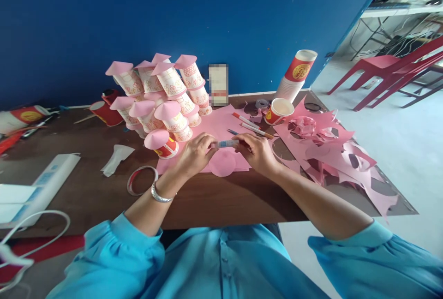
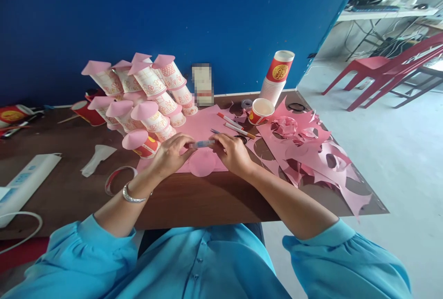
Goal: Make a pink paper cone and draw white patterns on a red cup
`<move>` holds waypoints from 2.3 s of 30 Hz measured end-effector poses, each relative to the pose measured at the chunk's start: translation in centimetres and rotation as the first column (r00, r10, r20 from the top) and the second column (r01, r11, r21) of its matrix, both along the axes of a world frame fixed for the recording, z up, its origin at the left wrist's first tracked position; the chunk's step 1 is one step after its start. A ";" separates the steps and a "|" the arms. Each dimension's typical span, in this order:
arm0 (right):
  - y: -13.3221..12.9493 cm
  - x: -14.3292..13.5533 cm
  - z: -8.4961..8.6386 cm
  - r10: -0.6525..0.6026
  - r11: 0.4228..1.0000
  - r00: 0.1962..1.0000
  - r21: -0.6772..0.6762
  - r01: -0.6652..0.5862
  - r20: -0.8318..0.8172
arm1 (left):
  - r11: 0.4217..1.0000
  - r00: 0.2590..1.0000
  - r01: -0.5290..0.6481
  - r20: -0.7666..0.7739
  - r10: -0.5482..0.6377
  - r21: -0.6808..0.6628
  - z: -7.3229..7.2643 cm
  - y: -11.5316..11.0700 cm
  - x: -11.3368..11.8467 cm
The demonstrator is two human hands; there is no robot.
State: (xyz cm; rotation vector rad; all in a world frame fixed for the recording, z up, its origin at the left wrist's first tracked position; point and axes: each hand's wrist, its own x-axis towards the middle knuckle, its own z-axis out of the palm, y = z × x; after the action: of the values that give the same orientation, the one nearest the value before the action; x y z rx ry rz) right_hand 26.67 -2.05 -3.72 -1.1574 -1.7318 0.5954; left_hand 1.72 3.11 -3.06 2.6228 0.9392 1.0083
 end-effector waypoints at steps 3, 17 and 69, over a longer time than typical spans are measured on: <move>1.0 0.7 -0.1 -0.027 0.996 0.991 -0.093 0.014 -0.135 | 0.999 0.999 -0.042 0.034 0.041 0.028 -0.2 0.2 0.4; 3.4 5.3 -0.4 -0.470 0.842 0.497 0.202 0.499 0.730 | 0.981 0.987 -0.138 -0.096 0.126 -0.133 -0.7 0.6 0.0; 0.4 -0.1 0.3 0.092 0.893 0.967 -0.411 -0.186 -0.237 | 0.441 0.879 0.275 0.409 0.245 -0.855 3.3 -1.4 0.5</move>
State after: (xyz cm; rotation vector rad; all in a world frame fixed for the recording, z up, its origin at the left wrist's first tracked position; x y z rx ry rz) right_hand 26.62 -1.69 -3.38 -1.2183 -1.5473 1.1957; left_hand 2.24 1.75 0.28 1.3538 0.9327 0.7458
